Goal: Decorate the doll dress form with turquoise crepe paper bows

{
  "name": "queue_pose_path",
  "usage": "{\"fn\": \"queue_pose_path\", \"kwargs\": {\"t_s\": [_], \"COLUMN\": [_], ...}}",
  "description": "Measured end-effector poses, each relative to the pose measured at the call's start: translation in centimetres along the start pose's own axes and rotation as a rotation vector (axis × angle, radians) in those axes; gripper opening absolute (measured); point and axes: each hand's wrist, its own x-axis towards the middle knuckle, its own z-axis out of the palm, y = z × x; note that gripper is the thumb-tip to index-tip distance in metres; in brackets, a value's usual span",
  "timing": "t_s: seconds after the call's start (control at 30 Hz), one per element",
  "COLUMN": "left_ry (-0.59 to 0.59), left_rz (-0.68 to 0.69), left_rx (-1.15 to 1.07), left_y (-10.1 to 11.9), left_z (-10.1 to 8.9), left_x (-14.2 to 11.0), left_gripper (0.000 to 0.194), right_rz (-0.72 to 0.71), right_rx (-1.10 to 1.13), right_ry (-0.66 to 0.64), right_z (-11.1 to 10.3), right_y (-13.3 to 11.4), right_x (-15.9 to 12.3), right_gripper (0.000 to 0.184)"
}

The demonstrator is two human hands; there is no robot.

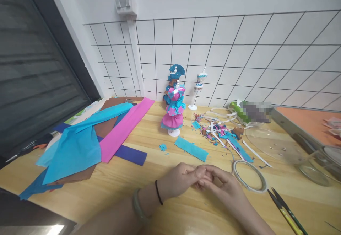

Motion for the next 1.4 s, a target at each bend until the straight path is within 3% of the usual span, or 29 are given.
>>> {"fn": "queue_pose_path", "kwargs": {"t_s": [0.17, 0.43, 0.7, 0.83, 0.93, 1.13, 1.4], "left_ry": [-0.017, 0.072, -0.039, 0.025, 0.054, -0.026, 0.028], "left_rz": [0.012, -0.051, -0.003, 0.007, -0.035, -0.038, -0.028], "left_rx": [0.049, -0.152, 0.033, -0.094, -0.215, -0.064, -0.119], "left_y": [0.3, 0.4, 0.0, 0.4, 0.3, -0.4, -0.1], "left_z": [0.2, -0.8, 0.1, -0.6, -0.9, -0.4, -1.0], "left_x": [-0.2, 0.3, 0.0, 0.2, 0.4, 0.4, 0.5], "left_gripper": [0.057, 0.064, 0.062, 0.060, 0.060, 0.064, 0.064], "right_rz": [0.013, 0.084, 0.047, 0.075, 0.081, 0.050, 0.048], "right_rx": [0.051, 0.101, 0.167, 0.171, 0.143, 0.055, 0.008], "right_ry": [-0.077, 0.005, -0.129, -0.013, -0.003, -0.046, -0.036], "right_z": [0.1, -0.5, 0.2, -0.4, -0.4, -0.2, -0.7], "right_y": [-0.4, -0.4, -0.6, -0.5, -0.3, -0.4, -0.6], "right_x": [-0.1, 0.0, -0.2, 0.0, 0.0, 0.1, 0.1], "right_gripper": [0.028, 0.030, 0.027, 0.027, 0.027, 0.029, 0.029]}}
